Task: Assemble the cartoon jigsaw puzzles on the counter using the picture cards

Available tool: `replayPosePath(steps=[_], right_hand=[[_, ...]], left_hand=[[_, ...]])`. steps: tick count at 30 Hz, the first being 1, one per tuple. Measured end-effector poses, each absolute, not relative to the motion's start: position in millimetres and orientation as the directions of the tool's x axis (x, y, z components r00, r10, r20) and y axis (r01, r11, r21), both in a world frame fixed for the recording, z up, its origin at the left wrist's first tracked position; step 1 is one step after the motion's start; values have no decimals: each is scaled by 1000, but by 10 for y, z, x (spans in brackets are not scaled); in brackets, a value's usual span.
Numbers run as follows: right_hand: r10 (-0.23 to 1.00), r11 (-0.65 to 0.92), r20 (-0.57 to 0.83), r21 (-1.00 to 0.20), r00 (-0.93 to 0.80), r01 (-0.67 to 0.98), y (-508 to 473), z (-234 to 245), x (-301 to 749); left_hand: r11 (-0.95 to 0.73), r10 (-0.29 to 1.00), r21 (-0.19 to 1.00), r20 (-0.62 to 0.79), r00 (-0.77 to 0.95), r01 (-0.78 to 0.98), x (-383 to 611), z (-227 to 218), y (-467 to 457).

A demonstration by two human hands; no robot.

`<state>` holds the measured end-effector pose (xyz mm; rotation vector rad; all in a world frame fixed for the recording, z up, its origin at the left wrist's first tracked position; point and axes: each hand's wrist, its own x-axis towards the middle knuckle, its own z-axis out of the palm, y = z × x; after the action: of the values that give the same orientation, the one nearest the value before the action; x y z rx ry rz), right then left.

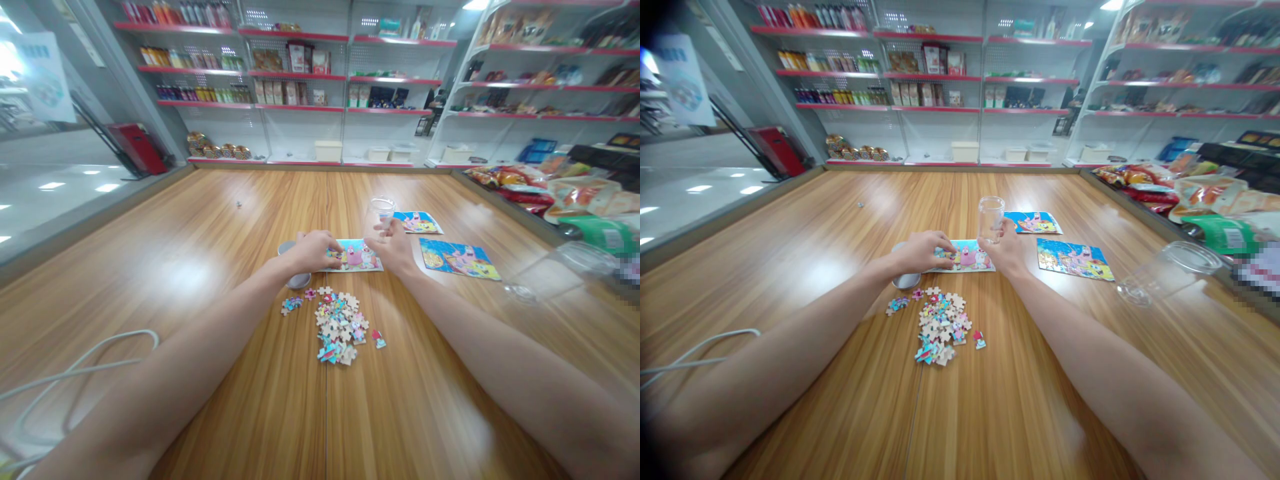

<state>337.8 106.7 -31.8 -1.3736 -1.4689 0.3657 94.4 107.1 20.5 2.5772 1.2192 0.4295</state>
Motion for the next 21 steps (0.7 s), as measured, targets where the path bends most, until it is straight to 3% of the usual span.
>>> replayPosePath(steps=[6,14,21], right_hand=[[887,252,429,-757,168,603,1021,-265,3360],[781,-64,390,-728,488,683,937,-110,3389],[727,-151,389,-714,566,684,713,-107,3335]], left_hand=[[-672,723,308,74,687,673,905,148,1137],[-567,815,215,10,579,795,910,208,1053],[-529,843,224,30,537,818,874,293,1031]])
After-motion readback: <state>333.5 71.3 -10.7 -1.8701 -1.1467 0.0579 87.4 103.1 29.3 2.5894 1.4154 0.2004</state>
